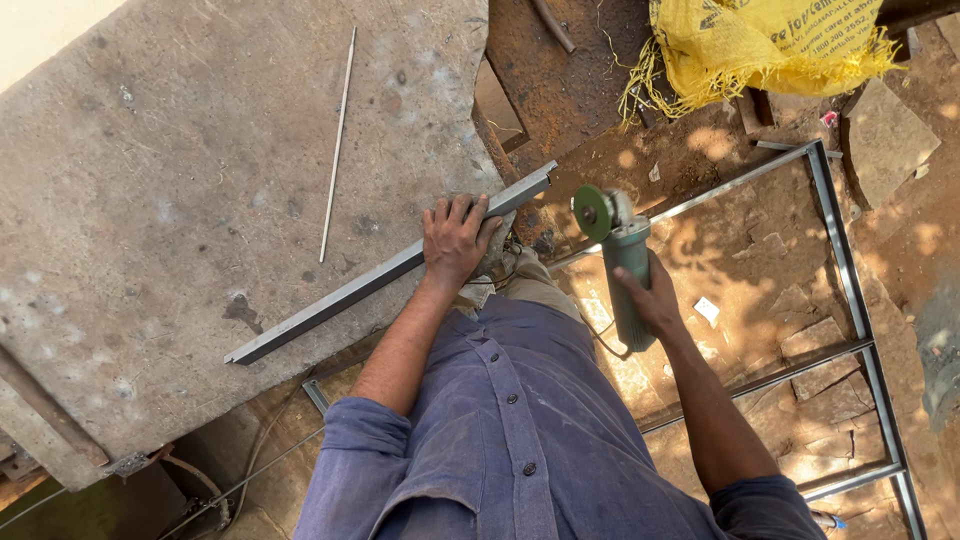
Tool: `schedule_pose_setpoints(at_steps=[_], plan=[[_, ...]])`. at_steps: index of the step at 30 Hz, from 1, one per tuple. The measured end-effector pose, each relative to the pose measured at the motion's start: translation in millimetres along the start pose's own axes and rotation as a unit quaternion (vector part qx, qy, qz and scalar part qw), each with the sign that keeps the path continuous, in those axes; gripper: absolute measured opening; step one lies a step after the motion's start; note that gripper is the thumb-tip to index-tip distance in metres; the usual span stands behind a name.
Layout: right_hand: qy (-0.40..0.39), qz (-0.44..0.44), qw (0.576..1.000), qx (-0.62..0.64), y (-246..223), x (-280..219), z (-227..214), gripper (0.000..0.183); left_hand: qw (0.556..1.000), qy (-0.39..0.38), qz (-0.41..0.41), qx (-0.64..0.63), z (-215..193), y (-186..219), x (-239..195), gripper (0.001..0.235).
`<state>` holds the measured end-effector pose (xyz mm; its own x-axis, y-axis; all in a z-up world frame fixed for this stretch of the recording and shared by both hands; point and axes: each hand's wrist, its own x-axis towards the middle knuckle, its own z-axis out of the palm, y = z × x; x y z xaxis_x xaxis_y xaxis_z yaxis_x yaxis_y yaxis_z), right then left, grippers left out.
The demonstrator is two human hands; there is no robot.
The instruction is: The person attaches a disc to an angle grinder and uses it to cut a metal bar positioned against a large metal frame on the ground.
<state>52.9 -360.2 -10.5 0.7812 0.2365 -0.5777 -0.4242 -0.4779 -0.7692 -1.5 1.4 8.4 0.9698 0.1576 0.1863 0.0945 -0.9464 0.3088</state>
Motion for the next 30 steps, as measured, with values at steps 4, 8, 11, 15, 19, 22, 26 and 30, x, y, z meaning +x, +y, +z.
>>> schedule_pose_setpoints(at_steps=[4, 8, 11, 15, 19, 22, 26, 30], plan=[[-0.011, -0.042, 0.977, 0.209, -0.6, -0.7, -5.1, 0.074, 1.0, -0.026, 0.015, -0.004, -3.6, 1.2, 2.1, 0.057], [-0.11, -0.041, 0.914, 0.387, -20.9, 6.7, -5.9, 0.078, 1.0, -0.014, 0.019, 0.002, -11.3, -2.9, -3.9, 0.057], [-0.127, -0.03, 0.906, 0.403, -31.0, 8.4, -7.0, 0.081, 1.0, -0.01, 0.001, 0.019, -18.5, -12.2, -20.5, 0.055], [-0.106, -0.048, 0.939, 0.322, -39.7, 17.0, -2.8, 0.101, 0.997, 0.0, 0.033, 0.063, -19.6, -31.2, -32.4, 0.046], [0.001, -0.134, 0.988, 0.071, -45.5, 17.5, 12.6, 0.111, 0.987, 0.004, 0.106, 0.118, -11.2, -39.8, -33.8, 0.045], [0.075, -0.135, 0.984, -0.09, -53.5, 17.7, 29.3, 0.112, 0.988, 0.018, 0.108, 0.109, -10.2, -40.9, -33.0, 0.044], [0.126, -0.18, 0.96, -0.171, -57.7, 11.3, 44.1, 0.108, 0.987, 0.021, 0.12, 0.104, -14.8, -40.3, -34.8, 0.043], [0.133, -0.182, 0.953, -0.202, -60.0, 14.8, 47.0, 0.109, 0.989, 0.013, 0.12, 0.086, -21.4, -41.3, -27.0, 0.043]])
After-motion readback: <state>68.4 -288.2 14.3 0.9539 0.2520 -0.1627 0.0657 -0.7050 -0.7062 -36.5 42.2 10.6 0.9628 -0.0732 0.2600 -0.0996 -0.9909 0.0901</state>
